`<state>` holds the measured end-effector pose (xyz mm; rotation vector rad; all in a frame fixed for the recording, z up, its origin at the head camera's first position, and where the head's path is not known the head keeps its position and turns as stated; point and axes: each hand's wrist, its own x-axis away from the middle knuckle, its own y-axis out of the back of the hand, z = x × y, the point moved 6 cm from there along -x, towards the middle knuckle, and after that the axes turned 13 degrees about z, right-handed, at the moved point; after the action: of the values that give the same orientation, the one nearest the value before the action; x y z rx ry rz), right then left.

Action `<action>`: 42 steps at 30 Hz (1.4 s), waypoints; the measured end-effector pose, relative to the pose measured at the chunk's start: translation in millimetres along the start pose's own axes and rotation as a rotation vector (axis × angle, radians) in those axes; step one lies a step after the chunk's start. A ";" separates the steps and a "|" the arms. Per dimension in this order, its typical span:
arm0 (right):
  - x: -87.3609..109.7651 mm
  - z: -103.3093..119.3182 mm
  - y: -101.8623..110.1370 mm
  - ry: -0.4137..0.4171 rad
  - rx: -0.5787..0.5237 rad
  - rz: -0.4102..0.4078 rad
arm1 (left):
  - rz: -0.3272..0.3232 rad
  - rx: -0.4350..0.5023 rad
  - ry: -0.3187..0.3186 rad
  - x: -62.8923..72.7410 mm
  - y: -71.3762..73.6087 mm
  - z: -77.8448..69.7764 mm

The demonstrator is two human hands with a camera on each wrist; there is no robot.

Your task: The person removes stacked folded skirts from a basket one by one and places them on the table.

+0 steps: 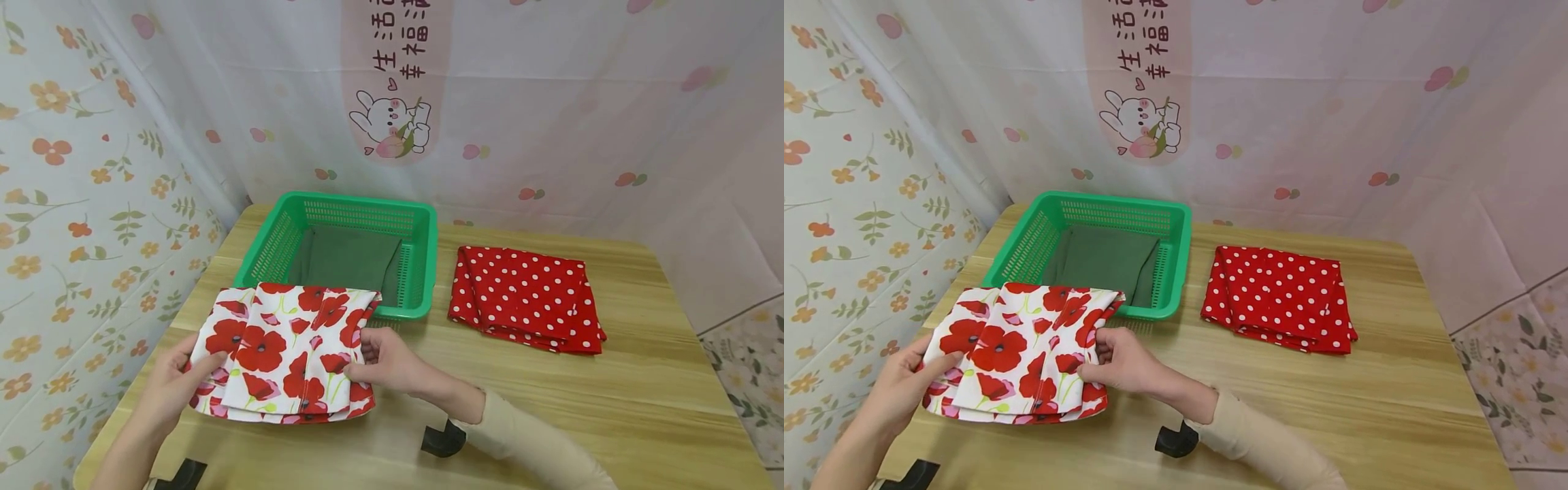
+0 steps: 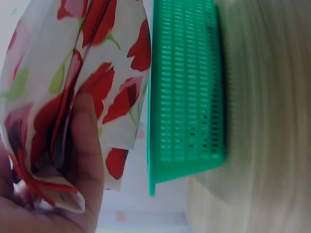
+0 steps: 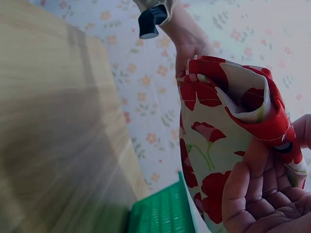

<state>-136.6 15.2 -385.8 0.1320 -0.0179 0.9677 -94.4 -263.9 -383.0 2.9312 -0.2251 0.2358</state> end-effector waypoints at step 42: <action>10.4 -71.9 -23.8 -0.108 0.059 0.000 | 0.121 -0.019 0.160 -9.3 -29.4 79.2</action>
<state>-114.3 19.0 -458.8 0.2386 -0.0893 0.9609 -87.3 -250.1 -466.6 2.8647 -0.3789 0.4805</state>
